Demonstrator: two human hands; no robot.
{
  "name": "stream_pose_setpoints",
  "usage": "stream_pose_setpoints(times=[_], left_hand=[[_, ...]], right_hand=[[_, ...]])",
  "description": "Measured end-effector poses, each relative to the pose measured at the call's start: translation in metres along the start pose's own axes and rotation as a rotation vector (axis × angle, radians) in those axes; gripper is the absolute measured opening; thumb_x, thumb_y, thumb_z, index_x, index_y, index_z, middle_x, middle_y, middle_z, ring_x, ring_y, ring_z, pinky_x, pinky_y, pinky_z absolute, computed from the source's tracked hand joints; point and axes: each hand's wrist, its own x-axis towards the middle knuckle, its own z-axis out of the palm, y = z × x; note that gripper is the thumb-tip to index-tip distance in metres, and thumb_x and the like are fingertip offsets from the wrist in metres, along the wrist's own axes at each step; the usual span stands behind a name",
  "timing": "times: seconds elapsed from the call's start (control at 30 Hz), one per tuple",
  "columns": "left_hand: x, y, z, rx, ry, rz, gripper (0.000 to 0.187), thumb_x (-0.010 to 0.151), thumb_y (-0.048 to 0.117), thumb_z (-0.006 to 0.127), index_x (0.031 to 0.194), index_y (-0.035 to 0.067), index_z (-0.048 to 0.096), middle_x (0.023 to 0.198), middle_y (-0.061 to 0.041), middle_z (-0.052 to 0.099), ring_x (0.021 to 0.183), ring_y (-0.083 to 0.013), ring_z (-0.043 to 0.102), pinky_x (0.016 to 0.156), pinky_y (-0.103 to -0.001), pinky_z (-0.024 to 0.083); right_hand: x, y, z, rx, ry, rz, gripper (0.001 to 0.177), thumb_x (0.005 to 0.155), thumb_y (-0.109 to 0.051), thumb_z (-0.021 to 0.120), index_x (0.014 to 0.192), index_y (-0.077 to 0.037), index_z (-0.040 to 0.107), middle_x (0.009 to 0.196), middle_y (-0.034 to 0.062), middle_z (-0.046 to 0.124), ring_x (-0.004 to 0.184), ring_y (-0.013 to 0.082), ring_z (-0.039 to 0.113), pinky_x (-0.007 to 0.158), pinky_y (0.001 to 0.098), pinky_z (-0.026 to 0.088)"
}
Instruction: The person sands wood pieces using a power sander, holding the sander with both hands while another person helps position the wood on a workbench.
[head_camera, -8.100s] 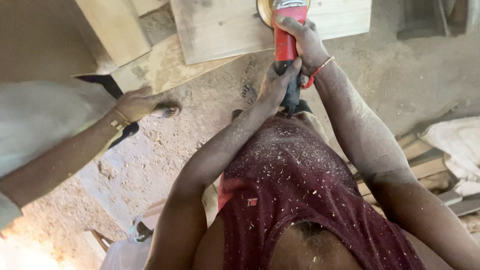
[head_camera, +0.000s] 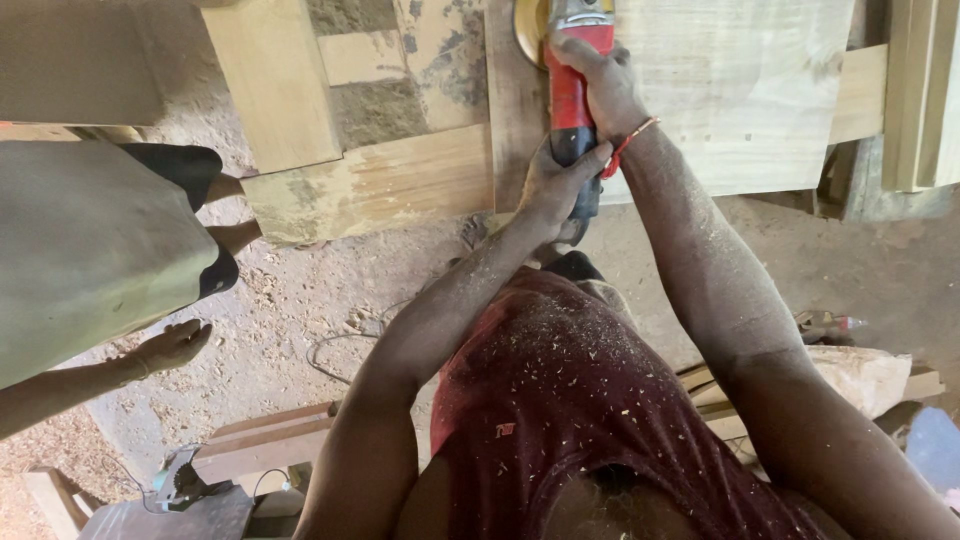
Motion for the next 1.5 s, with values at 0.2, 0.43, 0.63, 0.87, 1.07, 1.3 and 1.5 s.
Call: stream_pose_setpoints(times=[0.2, 0.43, 0.63, 0.87, 1.07, 1.3, 1.5], left_hand=[[0.011, -0.007, 0.023, 0.265, -0.045, -0.028, 0.044, 0.086, 0.035, 0.082, 0.112, 0.009, 0.057, 0.087, -0.002, 0.069, 0.07, -0.008, 0.067, 0.061, -0.025, 0.062], [0.013, -0.008, 0.035, 0.316, -0.016, -0.114, 0.054, 0.08, 0.042, 0.083, 0.113, 0.008, 0.056, 0.087, -0.004, 0.07, 0.068, -0.0105, 0.07, 0.059, -0.03, 0.064], [0.004, 0.009, 0.001, 0.239, 0.092, -0.077, 0.046, 0.081, 0.037, 0.082, 0.11, 0.009, 0.06, 0.082, -0.002, 0.072, 0.065, -0.0119, 0.068, 0.059, -0.03, 0.063], [0.007, 0.022, -0.016, 0.085, 0.064, 0.031, 0.04, 0.087, 0.031, 0.082, 0.109, 0.006, 0.06, 0.081, -0.004, 0.068, 0.064, -0.0121, 0.065, 0.056, -0.03, 0.058], [0.011, 0.019, 0.01, 0.147, 0.016, -0.034, 0.044, 0.084, 0.033, 0.083, 0.11, 0.006, 0.058, 0.084, -0.004, 0.068, 0.067, -0.0119, 0.066, 0.06, -0.03, 0.06], [0.016, 0.011, 0.013, 0.213, 0.01, -0.039, 0.043, 0.085, 0.036, 0.082, 0.109, 0.008, 0.061, 0.086, -0.003, 0.07, 0.07, -0.0102, 0.068, 0.062, -0.03, 0.062], [0.006, 0.025, -0.025, 0.117, 0.063, 0.03, 0.038, 0.087, 0.034, 0.082, 0.106, 0.008, 0.063, 0.081, -0.003, 0.069, 0.064, -0.0122, 0.067, 0.057, -0.03, 0.06]], right_hand=[[-0.014, -0.013, -0.036, 0.049, -0.001, -0.072, 0.035, 0.095, -0.027, 0.074, 0.116, 0.001, 0.068, 0.093, 0.0092, 0.069, 0.073, 0.0179, 0.068, 0.064, 0.0341, 0.059], [-0.02, -0.013, -0.053, 0.026, -0.008, -0.062, 0.033, 0.096, -0.029, 0.07, 0.114, -0.001, 0.067, 0.088, 0.0098, 0.069, 0.069, 0.0193, 0.068, 0.062, 0.0345, 0.06], [-0.001, -0.003, 0.0, 0.03, -0.095, -0.097, 0.032, 0.095, -0.028, 0.077, 0.108, 0.0, 0.07, 0.088, 0.0093, 0.068, 0.07, 0.0194, 0.067, 0.062, 0.0351, 0.058], [0.004, -0.016, 0.033, -0.025, -0.119, -0.058, 0.034, 0.092, -0.033, 0.079, 0.103, -0.002, 0.071, 0.082, 0.0084, 0.069, 0.063, 0.0182, 0.07, 0.057, 0.0337, 0.061], [0.005, -0.017, -0.009, 0.003, -0.066, -0.088, 0.035, 0.094, -0.033, 0.078, 0.105, 0.0, 0.071, 0.083, 0.0095, 0.069, 0.064, 0.0191, 0.068, 0.058, 0.0335, 0.059], [0.0, -0.016, -0.013, 0.055, -0.09, -0.119, 0.032, 0.095, -0.031, 0.076, 0.11, -0.003, 0.07, 0.09, 0.0097, 0.069, 0.07, 0.0184, 0.068, 0.062, 0.0333, 0.059], [0.019, -0.002, 0.036, -0.04, -0.085, -0.122, 0.032, 0.088, -0.029, 0.081, 0.103, -0.002, 0.073, 0.088, 0.0073, 0.071, 0.067, 0.0176, 0.07, 0.06, 0.0337, 0.061]])
